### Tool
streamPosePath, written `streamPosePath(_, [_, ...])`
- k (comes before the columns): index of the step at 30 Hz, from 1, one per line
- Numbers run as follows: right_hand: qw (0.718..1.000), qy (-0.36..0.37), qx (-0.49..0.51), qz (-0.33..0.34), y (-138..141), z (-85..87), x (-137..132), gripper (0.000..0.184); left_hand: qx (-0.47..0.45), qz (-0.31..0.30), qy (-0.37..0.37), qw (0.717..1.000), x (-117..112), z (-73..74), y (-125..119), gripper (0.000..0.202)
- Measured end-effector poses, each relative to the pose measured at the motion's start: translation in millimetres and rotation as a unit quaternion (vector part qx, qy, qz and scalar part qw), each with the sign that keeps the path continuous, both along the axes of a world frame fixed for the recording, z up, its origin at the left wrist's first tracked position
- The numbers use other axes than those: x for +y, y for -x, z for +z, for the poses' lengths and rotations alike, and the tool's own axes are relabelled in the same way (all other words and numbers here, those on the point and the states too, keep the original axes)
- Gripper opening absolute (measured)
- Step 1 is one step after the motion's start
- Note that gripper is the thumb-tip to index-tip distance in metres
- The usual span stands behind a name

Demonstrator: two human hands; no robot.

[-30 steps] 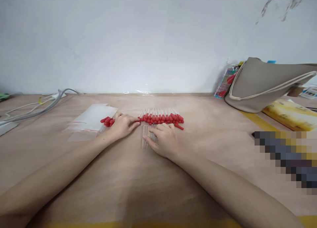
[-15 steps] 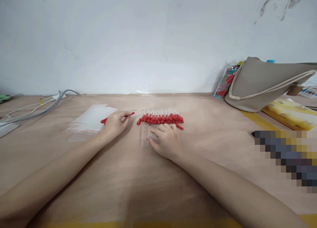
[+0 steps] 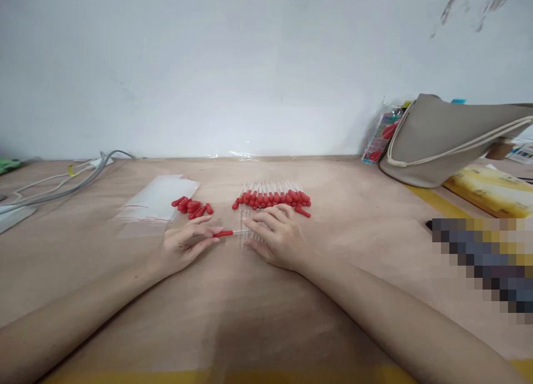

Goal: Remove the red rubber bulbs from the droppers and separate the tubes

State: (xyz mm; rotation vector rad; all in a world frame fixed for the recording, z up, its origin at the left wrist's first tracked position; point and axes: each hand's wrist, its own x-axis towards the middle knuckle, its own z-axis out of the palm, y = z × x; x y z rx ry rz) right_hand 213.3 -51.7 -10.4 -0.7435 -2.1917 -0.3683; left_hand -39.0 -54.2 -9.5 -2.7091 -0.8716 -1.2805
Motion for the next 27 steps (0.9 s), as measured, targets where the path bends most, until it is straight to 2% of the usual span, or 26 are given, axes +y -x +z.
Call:
streamPosePath(4, [1.0,-0.004,-0.027,0.011,3.7,-0.3,-2.1,0.026,-0.013,-0.05,0.008,0.999,2.5,3.3,-3.7,0.006])
streamPosePath(9, [0.999,-0.011,-0.04,0.009,6.8,-1.3,-1.2,0.017,-0.026,-0.061,-0.001,0.998,-0.7,5.7,-5.4,0.01])
streamPosePath(11, [0.999,-0.017,-0.04,0.003,7.8,-2.3,-0.7,0.016,-0.016,-0.043,-0.009,0.999,-2.3,7.6,-8.4,0.014])
streamPosePath(15, [0.999,-0.021,-0.036,0.013,9.5,-4.3,-0.1,0.016,0.106,0.035,-0.016,0.994,-2.1,10.8,-20.9,0.046])
streamPosePath(18, [0.999,-0.022,-0.013,0.045,10.7,-6.3,0.7,0.015,0.169,0.058,-0.044,0.983,0.1,9.4,-31.3,0.036])
streamPosePath(21, [0.996,-0.047,0.013,0.078,10.9,-9.2,2.1,0.019,0.175,0.066,-0.063,0.98,0.4,8.3,-37.1,0.021])
streamPosePath(27, [0.992,-0.083,-0.019,0.09,5.8,-13.1,2.1,0.018,0.196,0.047,-0.085,0.976,-3.9,14.5,-37.3,0.017])
